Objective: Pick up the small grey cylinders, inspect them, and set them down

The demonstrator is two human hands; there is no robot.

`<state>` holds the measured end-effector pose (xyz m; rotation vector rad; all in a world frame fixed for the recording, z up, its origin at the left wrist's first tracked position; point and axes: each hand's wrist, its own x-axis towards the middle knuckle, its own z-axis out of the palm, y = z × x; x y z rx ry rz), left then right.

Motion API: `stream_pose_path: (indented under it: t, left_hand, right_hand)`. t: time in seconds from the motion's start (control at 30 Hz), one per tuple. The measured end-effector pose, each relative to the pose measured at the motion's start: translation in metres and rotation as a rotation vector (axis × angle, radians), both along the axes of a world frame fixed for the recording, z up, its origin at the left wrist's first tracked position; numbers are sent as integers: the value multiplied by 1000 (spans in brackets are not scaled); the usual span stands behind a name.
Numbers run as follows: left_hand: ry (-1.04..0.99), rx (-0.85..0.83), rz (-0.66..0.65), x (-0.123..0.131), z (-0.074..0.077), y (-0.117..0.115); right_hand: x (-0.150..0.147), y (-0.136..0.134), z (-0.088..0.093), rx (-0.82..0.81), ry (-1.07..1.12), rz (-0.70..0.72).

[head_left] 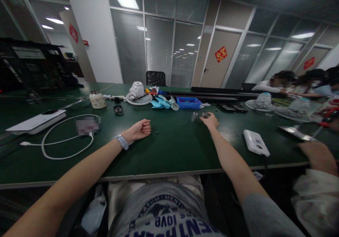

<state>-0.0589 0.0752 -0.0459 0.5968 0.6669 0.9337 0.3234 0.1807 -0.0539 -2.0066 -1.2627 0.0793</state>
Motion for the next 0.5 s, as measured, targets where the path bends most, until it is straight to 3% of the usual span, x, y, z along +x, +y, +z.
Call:
stream_pose_path:
  t: [0.13, 0.2, 0.27, 0.4, 0.5]
  left_hand:
    - [3, -16, 14, 0, 0, 0]
    - [12, -25, 23, 1, 1, -1]
    - [20, -28, 36, 2, 2, -2]
    - [39, -29, 65, 4, 4, -4]
    - [38, -34, 65, 4, 4, -4]
  right_hand:
    - [-24, -14, 13, 239, -203, -39]
    - [-46, -27, 22, 355, -278, 56]
    - [-73, -44, 26, 406, -299, 288]
    - [-131, -81, 18, 353, -318, 990]
    - [-162, -100, 3, 252, -371, 1268]
